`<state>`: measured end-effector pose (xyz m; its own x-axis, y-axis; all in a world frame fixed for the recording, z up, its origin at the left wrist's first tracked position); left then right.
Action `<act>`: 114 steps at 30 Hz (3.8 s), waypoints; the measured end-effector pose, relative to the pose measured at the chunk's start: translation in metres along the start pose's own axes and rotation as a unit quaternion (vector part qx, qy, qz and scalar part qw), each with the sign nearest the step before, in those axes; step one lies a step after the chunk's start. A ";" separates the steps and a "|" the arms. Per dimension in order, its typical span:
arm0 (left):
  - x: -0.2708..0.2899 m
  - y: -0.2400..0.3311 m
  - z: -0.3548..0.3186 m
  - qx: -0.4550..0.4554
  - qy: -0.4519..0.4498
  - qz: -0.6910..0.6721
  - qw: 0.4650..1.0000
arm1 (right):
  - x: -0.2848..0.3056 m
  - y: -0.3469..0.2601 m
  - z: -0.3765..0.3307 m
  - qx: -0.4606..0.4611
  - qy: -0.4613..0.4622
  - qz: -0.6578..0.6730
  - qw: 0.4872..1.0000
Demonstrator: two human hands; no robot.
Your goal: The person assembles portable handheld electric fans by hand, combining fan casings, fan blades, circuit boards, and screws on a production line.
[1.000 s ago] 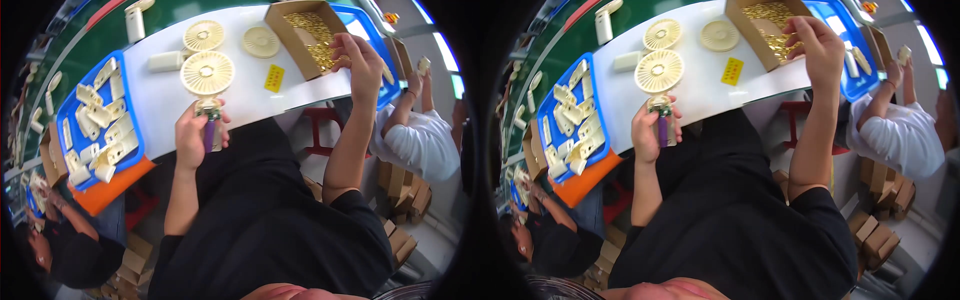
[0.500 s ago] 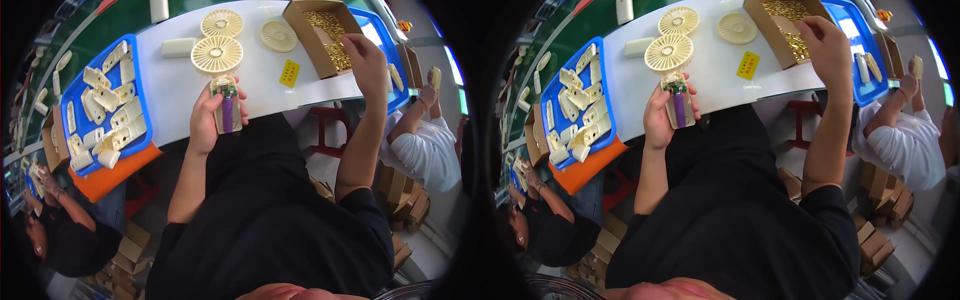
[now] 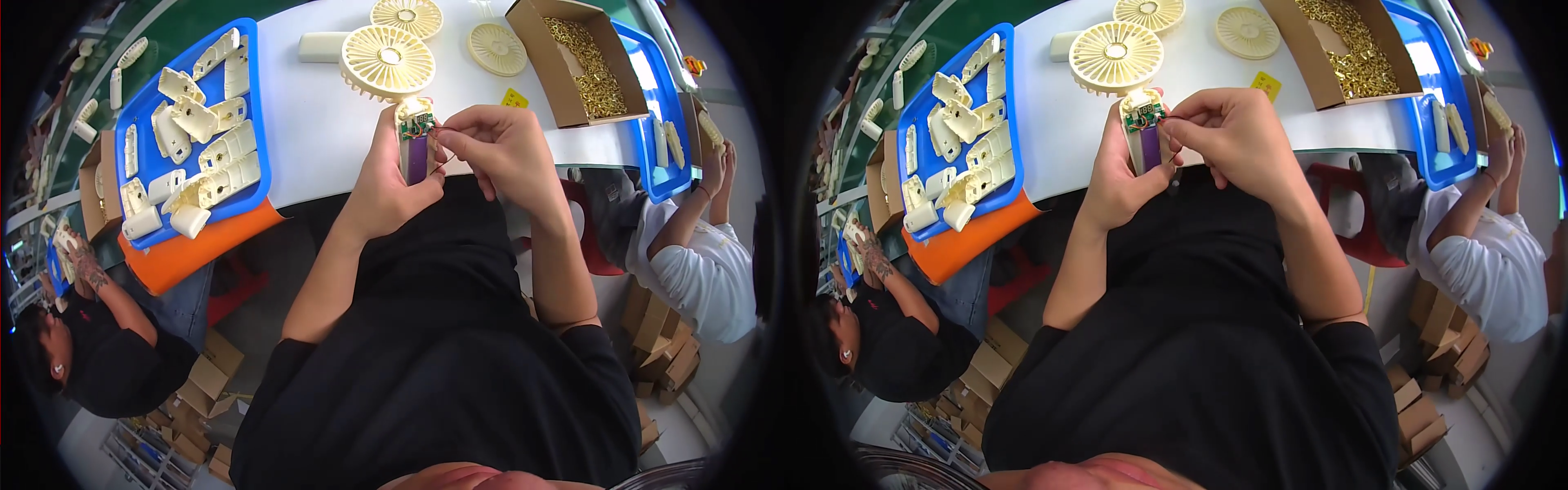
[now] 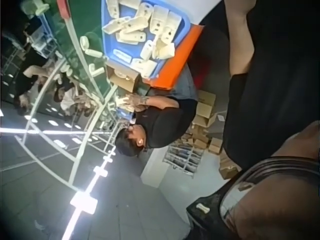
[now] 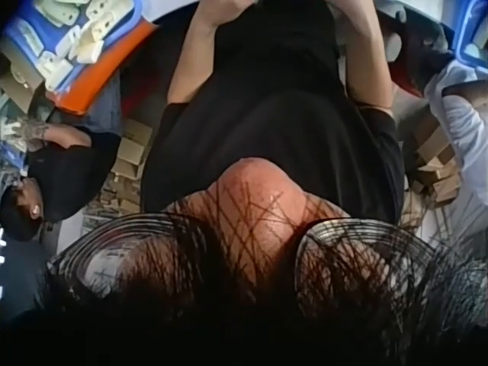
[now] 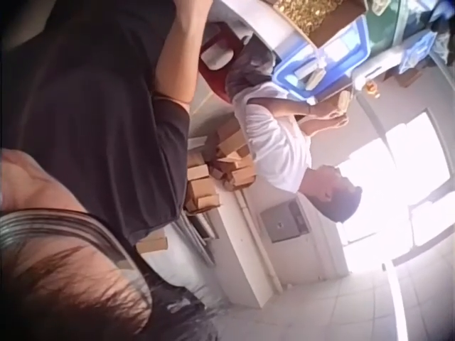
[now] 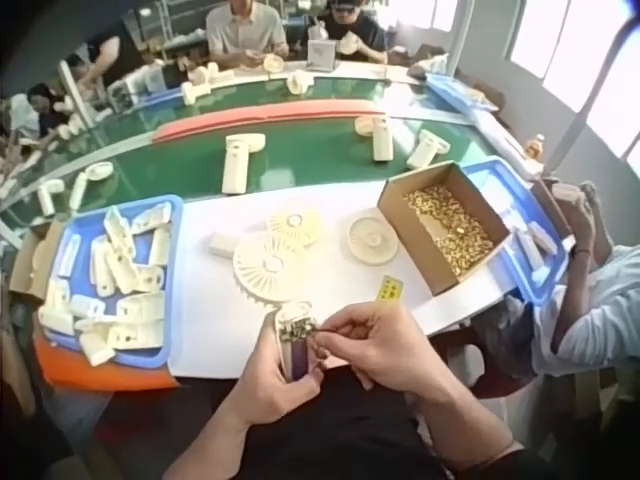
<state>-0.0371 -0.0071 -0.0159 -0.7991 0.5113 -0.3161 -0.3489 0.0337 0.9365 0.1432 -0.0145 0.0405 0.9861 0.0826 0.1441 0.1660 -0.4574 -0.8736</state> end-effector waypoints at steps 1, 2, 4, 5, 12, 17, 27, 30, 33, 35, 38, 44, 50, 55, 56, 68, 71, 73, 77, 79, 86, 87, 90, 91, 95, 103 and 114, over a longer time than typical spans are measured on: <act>0.000 0.000 0.000 -0.003 -0.010 0.011 1.000 | 0.004 0.000 0.002 -0.003 -0.018 0.021 1.000; -0.001 -0.001 0.000 -0.005 -0.020 0.022 1.000 | 0.005 0.000 0.003 -0.007 -0.036 0.043 0.998; -0.001 0.000 0.004 -0.007 0.002 0.019 1.000 | -0.001 -0.004 0.002 -0.009 -0.035 0.071 0.997; -0.001 0.000 0.007 -0.009 0.022 0.017 1.000 | -0.004 -0.005 0.001 -0.009 -0.032 0.102 0.994; -0.004 -0.005 0.010 -0.082 0.095 0.062 0.990 | -0.028 0.019 0.002 0.052 0.024 0.159 0.986; -0.003 -0.016 0.018 -0.144 0.099 0.041 0.984 | -0.049 0.054 0.016 0.288 0.201 0.040 0.936; 0.008 -0.005 0.016 -0.039 0.078 -0.065 0.994 | -0.031 0.016 0.004 0.156 0.084 0.095 0.980; 0.018 -0.003 0.017 -0.023 0.033 -0.083 0.996 | -0.023 0.004 0.011 0.085 -0.017 0.149 0.985; 0.018 0.001 0.015 -0.019 0.028 -0.093 0.995 | -0.020 0.005 0.013 0.067 -0.030 0.158 0.985; 0.018 0.004 0.013 -0.025 0.027 -0.091 0.995 | -0.019 0.006 0.015 0.067 -0.043 0.163 0.983; 0.015 0.007 0.012 -0.011 0.024 -0.111 0.993 | -0.016 0.011 0.021 0.036 -0.041 0.161 0.985; 0.011 0.004 0.018 -0.048 0.053 -0.087 0.994 | -0.041 0.027 0.021 0.108 0.081 0.120 0.983; 0.004 0.011 0.023 -0.052 0.123 -0.076 0.988 | -0.055 0.033 0.023 0.386 0.275 -0.086 0.876; 0.008 0.006 0.025 -0.057 0.128 -0.084 0.987 | -0.059 0.028 0.008 0.409 0.297 -0.228 0.832; 0.007 0.007 0.027 -0.063 0.123 -0.080 0.987 | -0.055 0.024 0.007 0.389 0.292 -0.208 0.848; -0.005 0.013 0.021 -0.092 0.123 -0.045 0.987 | -0.052 0.019 0.009 0.441 0.311 -0.191 0.820; 0.002 0.019 0.024 -0.095 0.139 -0.056 0.984 | -0.059 0.009 -0.002 0.429 0.280 -0.265 0.817; 0.006 0.021 0.028 -0.097 0.146 -0.086 0.981 | -0.057 0.001 -0.006 0.407 0.266 -0.310 0.817; 0.021 0.040 0.041 -0.145 0.161 -0.096 0.972 | -0.044 -0.034 0.001 0.464 0.216 -0.405 0.757; 0.023 0.047 0.041 -0.140 0.159 -0.100 0.972 | -0.032 -0.056 0.014 0.494 0.200 -0.424 0.732; 0.025 0.051 0.046 -0.163 0.194 -0.094 0.963 | -0.035 -0.059 0.020 0.554 0.177 -0.476 0.659; 0.027 0.050 0.047 -0.161 0.194 -0.092 0.963 | -0.035 -0.058 0.022 0.552 0.177 -0.471 0.665; 0.034 0.045 0.044 -0.144 0.169 -0.067 0.973 | -0.033 -0.052 0.022 0.555 0.155 -0.426 0.697; 0.034 0.042 0.043 -0.141 0.168 -0.067 0.973 | -0.030 -0.052 0.021 0.561 0.137 -0.387 0.719; 0.022 0.041 0.046 -0.144 0.147 -0.075 0.976 | -0.017 -0.040 0.023 0.512 0.099 -0.197 0.830; 0.006 0.035 0.048 -0.185 0.107 -0.069 0.974 | -0.032 -0.019 0.012 0.390 0.134 -0.095 0.906; 0.011 0.030 0.049 -0.180 0.187 -0.035 0.965 | -0.050 -0.009 0.019 0.473 0.273 -0.105 0.831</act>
<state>-0.0324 0.0420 0.0160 -0.8645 0.1707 -0.4728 -0.5026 -0.2769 0.8190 0.0925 0.0019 0.0323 0.8349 -0.4593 0.3034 0.5101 0.4383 -0.7401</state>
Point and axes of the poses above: each hand's wrist, its own z-axis towards the middle knuckle, its own x-axis out of the back of the hand, y = z × x, the point moved 1 cm from there along z, towards the middle knuckle, and after that the axes turned 10 degrees about -x, right-handed, at the moved point
